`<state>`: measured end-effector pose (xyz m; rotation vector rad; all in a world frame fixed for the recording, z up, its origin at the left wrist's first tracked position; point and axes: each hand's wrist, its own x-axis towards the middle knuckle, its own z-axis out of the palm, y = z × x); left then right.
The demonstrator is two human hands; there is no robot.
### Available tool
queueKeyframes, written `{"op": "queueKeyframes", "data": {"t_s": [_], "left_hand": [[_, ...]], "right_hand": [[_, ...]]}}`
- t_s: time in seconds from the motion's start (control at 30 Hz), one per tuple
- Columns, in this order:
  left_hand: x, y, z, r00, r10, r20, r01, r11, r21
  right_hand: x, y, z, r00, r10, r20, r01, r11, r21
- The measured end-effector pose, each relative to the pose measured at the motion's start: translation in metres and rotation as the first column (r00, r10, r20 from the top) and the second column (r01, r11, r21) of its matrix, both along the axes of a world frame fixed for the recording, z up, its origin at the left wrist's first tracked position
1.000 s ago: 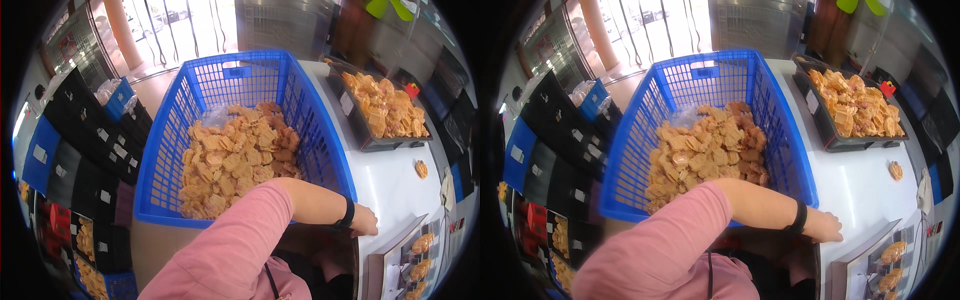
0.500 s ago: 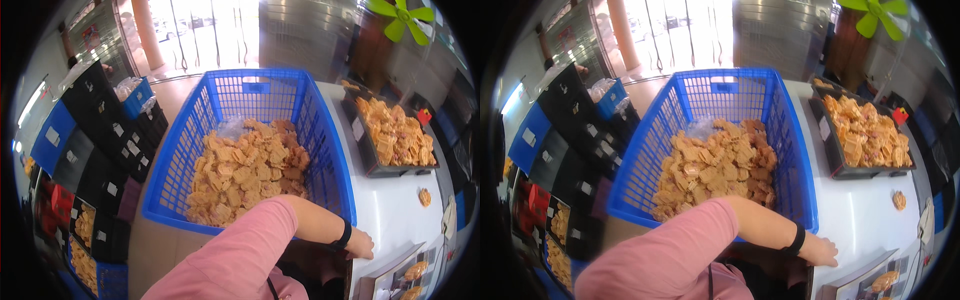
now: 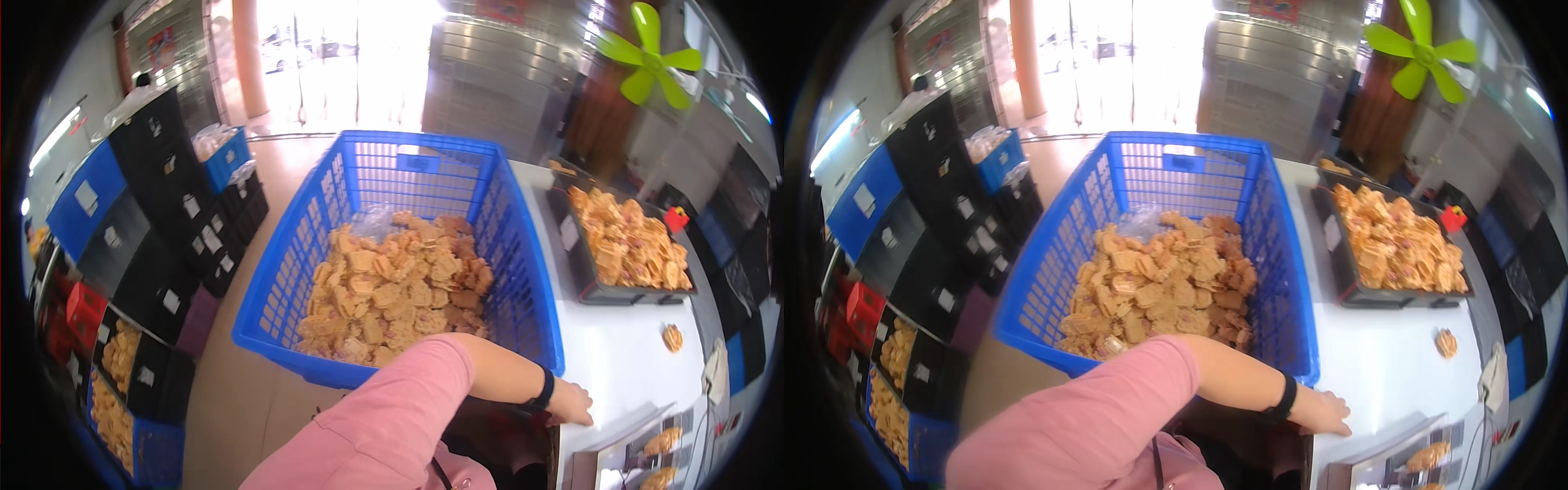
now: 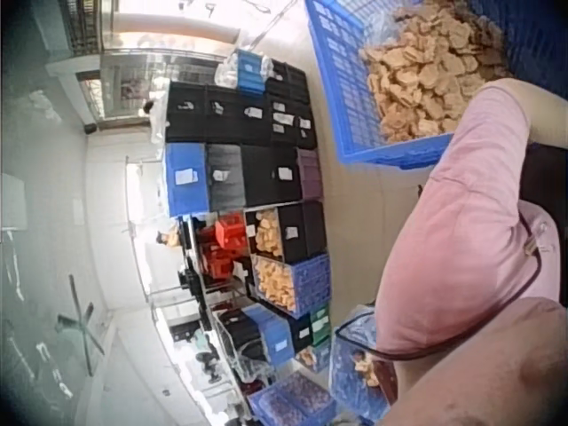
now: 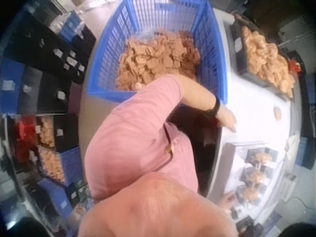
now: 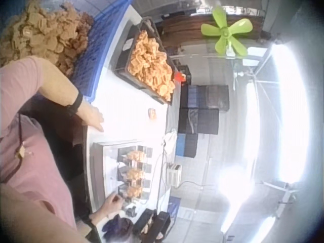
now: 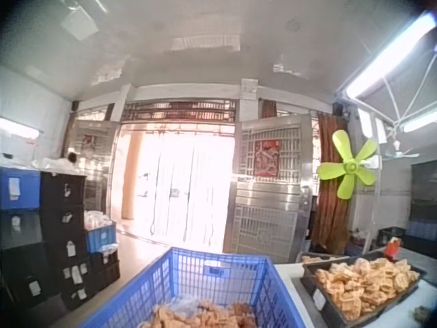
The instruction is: Assembling small yellow plastic components using a testing or assembly jig at a workstation.
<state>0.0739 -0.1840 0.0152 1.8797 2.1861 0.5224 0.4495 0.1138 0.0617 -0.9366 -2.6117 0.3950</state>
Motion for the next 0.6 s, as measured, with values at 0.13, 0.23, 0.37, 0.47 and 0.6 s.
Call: {"op": "queueKeyframes", "data": {"t_s": [0.13, 0.23, 0.37, 0.47, 0.6], "left_hand": [[0.003, 0.007, 0.004, 1.000, -0.018, 0.000, 0.018, 0.995, -0.095], [0.004, 0.008, 0.002, 1.000, 0.010, -0.001, -0.010, 0.986, -0.166], [0.005, 0.004, 0.016, 0.997, 0.066, 0.038, -0.055, 0.968, -0.245], [-0.002, 0.001, 0.024, 0.950, 0.074, 0.303, 0.009, 0.965, -0.262], [0.006, 0.012, 0.039, 0.914, 0.066, 0.400, -0.020, 0.993, -0.119]], "right_hand": [[-0.007, -0.040, 0.013, 0.997, 0.010, -0.075, 0.001, 0.990, 0.143], [-0.008, -0.049, 0.015, 0.995, -0.013, -0.104, 0.030, 0.986, 0.164], [-0.006, -0.045, 0.012, 0.998, -0.037, -0.058, 0.054, 0.940, 0.338], [-0.008, -0.041, 0.009, 0.998, 0.000, -0.057, 0.024, 0.908, 0.418], [0.000, -0.034, 0.000, 0.992, 0.043, -0.122, 0.024, 0.864, 0.502]]}}
